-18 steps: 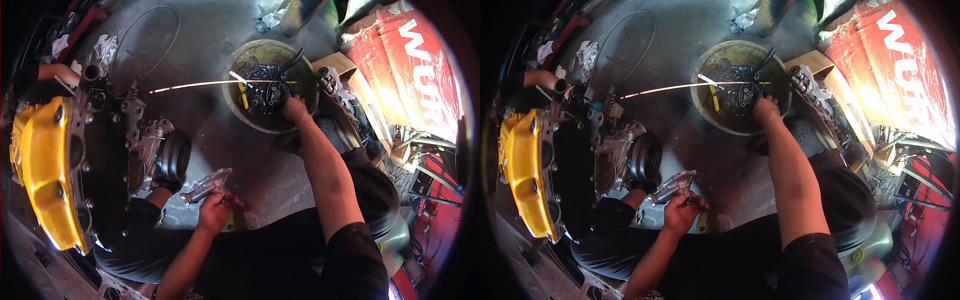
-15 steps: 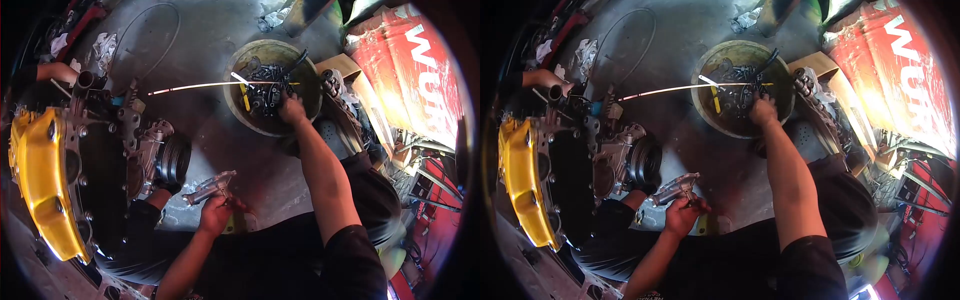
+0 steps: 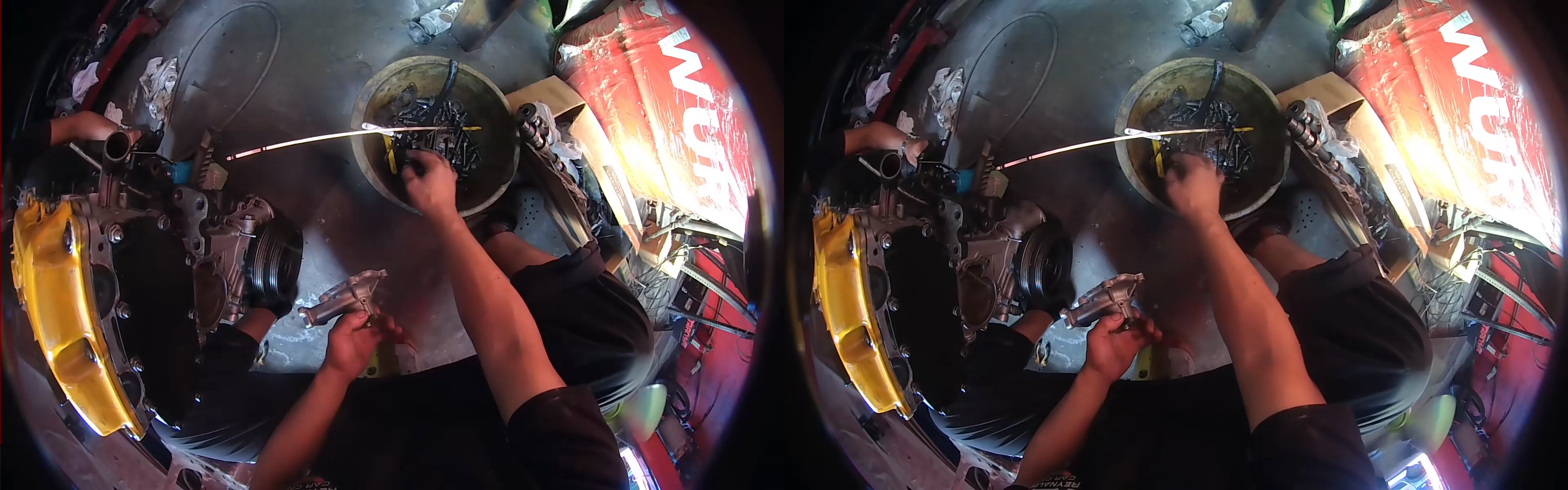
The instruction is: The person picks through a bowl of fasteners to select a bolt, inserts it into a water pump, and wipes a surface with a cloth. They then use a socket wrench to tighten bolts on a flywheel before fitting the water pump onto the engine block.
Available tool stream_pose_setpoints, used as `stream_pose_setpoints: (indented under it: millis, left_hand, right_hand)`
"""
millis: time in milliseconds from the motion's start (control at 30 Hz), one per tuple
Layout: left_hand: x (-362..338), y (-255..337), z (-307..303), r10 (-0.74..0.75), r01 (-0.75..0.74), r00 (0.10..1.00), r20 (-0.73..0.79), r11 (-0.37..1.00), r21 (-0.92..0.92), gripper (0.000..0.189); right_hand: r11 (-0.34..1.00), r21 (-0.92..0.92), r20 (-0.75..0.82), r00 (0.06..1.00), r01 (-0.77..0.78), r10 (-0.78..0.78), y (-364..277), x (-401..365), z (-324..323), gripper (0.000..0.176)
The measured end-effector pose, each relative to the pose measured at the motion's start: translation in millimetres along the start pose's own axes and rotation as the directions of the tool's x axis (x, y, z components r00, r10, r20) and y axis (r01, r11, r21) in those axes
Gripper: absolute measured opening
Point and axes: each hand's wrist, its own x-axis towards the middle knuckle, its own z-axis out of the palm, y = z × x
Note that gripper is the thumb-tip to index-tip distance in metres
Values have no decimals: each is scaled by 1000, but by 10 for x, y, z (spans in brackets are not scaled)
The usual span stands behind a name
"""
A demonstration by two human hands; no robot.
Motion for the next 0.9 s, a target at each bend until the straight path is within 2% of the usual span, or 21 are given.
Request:
stream_pose_setpoints:
  millis: [67,100,167,200,233,300,400,500,667,800,900]
  left_hand:
    - [-6,-5,-23,3,-3,1000,-6,1000,6,29]
    - [-8,1,-24,3,-3,1000,-6,1000,13,29]
    - [-11,8,-31,1,-1,1000,-11,1000,26,30]
    - [-5,7,-46,1,-1,1000,2,1000,29,30]
    - [8,3,-64,2,-2,1000,17,1000,30,30]
    - [13,7,-79,-7,6,1000,19,999,40,30]
    - [28,30,-93,-20,20,1000,2,999,44,30]
    - [58,16,-182,-22,23,1000,-10,1000,13,29]
    - [87,15,-334,-58,57,996,-65,998,-18,30]
    - [112,52,-271,-57,55,997,-50,998,-43,33]
    - [109,28,-286,-34,33,999,-14,999,-21,35]
  right_hand:
    - [973,171,-17,987,-153,159,94,113,-135,33]
    - [970,236,-114,990,-55,84,268,194,-137,31]
    - [989,107,-182,976,-103,121,401,403,-306,30]
    - [991,106,-258,960,-86,111,559,539,-320,31]
    - [987,65,-255,954,-146,158,572,670,-401,33]
    - [944,-227,-108,970,-238,219,453,847,-616,34]
    - [957,-238,-34,986,-165,162,411,1106,-609,32]
    - [910,-320,59,953,-264,297,329,1356,-521,30]
    - [863,-410,27,942,-295,335,283,1498,-304,29]
    - [824,-453,3,924,-340,383,299,1481,-237,30]
    - [896,-302,-100,945,-327,311,338,1334,-294,32]
